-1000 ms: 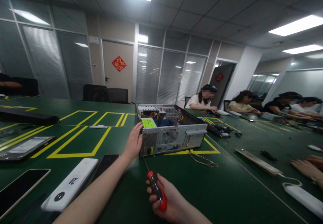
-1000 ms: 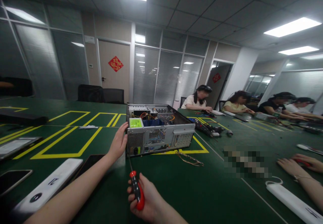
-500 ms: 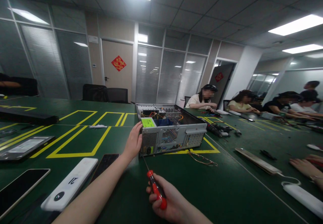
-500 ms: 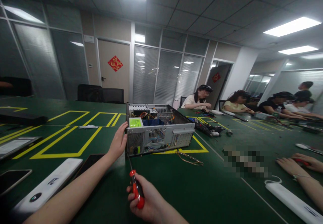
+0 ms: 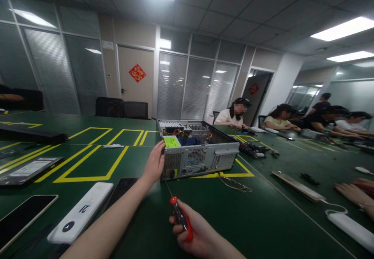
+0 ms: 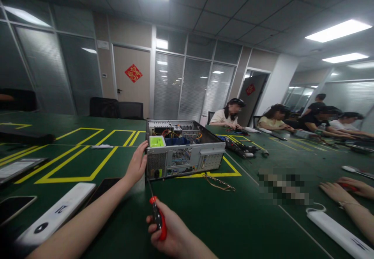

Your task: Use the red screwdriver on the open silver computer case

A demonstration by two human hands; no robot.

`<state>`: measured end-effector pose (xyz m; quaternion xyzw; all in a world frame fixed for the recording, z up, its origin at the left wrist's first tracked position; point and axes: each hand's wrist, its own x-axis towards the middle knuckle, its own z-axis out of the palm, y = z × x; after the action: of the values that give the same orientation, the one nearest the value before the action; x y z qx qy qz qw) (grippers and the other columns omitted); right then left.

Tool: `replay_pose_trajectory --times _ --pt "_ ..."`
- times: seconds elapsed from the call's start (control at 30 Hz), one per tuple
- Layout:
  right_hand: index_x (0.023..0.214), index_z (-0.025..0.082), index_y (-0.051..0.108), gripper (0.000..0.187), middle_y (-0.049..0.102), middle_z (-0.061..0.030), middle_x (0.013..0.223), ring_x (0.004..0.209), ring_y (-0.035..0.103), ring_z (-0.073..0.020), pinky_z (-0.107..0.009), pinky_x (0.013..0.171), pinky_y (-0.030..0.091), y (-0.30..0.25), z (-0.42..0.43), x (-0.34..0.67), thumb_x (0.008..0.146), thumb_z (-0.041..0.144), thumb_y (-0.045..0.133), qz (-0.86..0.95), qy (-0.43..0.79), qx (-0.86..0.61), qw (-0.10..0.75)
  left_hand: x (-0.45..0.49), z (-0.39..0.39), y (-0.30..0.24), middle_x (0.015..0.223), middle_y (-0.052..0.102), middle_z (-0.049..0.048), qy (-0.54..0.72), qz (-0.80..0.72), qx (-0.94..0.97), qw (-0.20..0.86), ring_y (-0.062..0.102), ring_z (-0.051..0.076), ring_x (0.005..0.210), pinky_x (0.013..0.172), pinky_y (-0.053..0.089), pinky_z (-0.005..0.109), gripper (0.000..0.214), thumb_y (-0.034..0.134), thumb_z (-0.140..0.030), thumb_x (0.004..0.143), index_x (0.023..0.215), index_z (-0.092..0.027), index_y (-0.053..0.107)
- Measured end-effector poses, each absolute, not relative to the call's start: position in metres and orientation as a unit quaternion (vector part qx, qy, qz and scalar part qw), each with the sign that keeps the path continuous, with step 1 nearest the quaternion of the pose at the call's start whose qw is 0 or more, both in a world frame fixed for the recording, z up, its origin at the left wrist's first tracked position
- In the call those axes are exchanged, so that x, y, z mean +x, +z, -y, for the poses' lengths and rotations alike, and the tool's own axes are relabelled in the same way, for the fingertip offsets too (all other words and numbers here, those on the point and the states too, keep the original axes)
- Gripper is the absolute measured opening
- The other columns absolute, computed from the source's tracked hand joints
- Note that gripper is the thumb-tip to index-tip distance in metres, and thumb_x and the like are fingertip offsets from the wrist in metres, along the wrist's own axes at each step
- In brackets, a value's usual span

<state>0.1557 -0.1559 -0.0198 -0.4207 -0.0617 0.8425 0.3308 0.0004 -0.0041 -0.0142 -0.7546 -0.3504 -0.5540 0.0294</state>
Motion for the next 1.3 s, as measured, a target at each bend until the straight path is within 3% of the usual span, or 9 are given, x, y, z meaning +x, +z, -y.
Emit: replay_pose_trajectory --times 0.1,0.23,0.37,0.5,0.6,0.77,1.07,1.3 --pt "0.072 0.011 0.054 0.022 0.051 0.0011 0.055 0.044 0.046 -0.0026 -0.007 0.037 0.031 -0.0205 0.1570 0.1540 0.084 0.029 0.053 0.062 0.833 -0.425 0.348 0.0003 0.0049 -0.0135 0.140 0.037 0.0121 -0.549 0.353 -0.757 0.025 0.033 0.022 0.132 0.109 0.030 0.046 0.042 0.029 -0.025 0.093 0.134 -0.019 0.031" --pt "0.080 0.010 0.058 0.033 0.058 -0.0031 0.061 0.053 0.057 -0.0099 -0.017 0.047 0.045 -0.0228 0.1579 0.1511 0.088 0.039 0.045 0.071 0.832 -0.417 0.359 0.0002 0.0052 -0.0134 0.140 0.037 0.0118 -0.551 0.353 -0.756 0.018 0.032 0.022 0.132 0.109 0.029 0.047 0.042 0.029 -0.026 0.093 0.135 -0.020 0.031" --pt "0.091 0.013 0.058 0.036 0.057 -0.0016 0.059 0.044 0.051 -0.0090 -0.015 0.037 0.035 -0.0240 0.1569 0.1533 0.089 0.043 0.039 0.079 0.848 -0.406 0.333 0.0005 0.0046 -0.0140 0.140 0.036 0.0116 -0.553 0.350 -0.756 0.018 0.032 0.022 0.132 0.109 0.029 0.048 0.043 0.029 -0.026 0.093 0.135 -0.020 0.030" --pt "0.078 0.013 0.055 0.029 0.053 -0.0001 0.058 0.040 0.044 -0.0036 -0.008 0.033 0.023 -0.0232 0.1564 0.1553 0.085 0.040 0.049 0.073 0.832 -0.426 0.347 0.0006 0.0047 -0.0138 0.140 0.036 0.0115 -0.553 0.351 -0.755 0.018 0.032 0.022 0.132 0.109 0.029 0.047 0.043 0.029 -0.026 0.093 0.135 -0.020 0.030" --pt "0.072 0.009 0.054 0.028 0.049 0.0016 0.052 0.041 0.045 -0.0025 -0.007 0.036 0.028 -0.0233 0.1564 0.1538 0.085 0.034 0.051 0.071 0.825 -0.441 0.346 0.0004 0.0050 -0.0134 0.141 0.036 0.0120 -0.550 0.352 -0.757 0.019 0.032 0.022 0.132 0.109 0.030 0.046 0.043 0.029 -0.026 0.093 0.135 -0.019 0.030" --pt "0.076 0.010 0.057 0.033 0.057 -0.0020 0.056 0.047 0.054 -0.0082 -0.016 0.044 0.041 -0.0240 0.1553 0.1513 0.088 0.038 0.045 0.048 0.819 -0.425 0.383 0.0003 0.0043 -0.0139 0.140 0.037 0.0124 -0.552 0.349 -0.757 0.027 0.033 0.022 0.132 0.108 0.030 0.047 0.043 0.029 -0.026 0.093 0.135 -0.019 0.030" --pt "0.087 0.010 0.059 0.037 0.056 -0.0019 0.058 0.047 0.052 -0.0075 -0.014 0.042 0.039 -0.0223 0.1563 0.1539 0.090 0.040 0.039 0.033 0.835 -0.413 0.362 0.0004 0.0052 -0.0131 0.140 0.036 0.0119 -0.550 0.352 -0.757 0.019 0.033 0.022 0.132 0.108 0.030 0.047 0.043 0.029 -0.026 0.093 0.135 -0.019 0.030" --pt "0.076 0.010 0.055 0.024 0.054 -0.0012 0.057 0.046 0.048 -0.0041 -0.009 0.038 0.034 -0.0180 0.1550 0.1533 0.086 0.031 0.051 0.041 0.808 -0.435 0.395 0.0003 0.0045 -0.0140 0.140 0.036 0.0113 -0.550 0.352 -0.757 0.017 0.032 0.022 0.132 0.109 0.029 0.047 0.043 0.030 -0.025 0.093 0.135 -0.020 0.030"
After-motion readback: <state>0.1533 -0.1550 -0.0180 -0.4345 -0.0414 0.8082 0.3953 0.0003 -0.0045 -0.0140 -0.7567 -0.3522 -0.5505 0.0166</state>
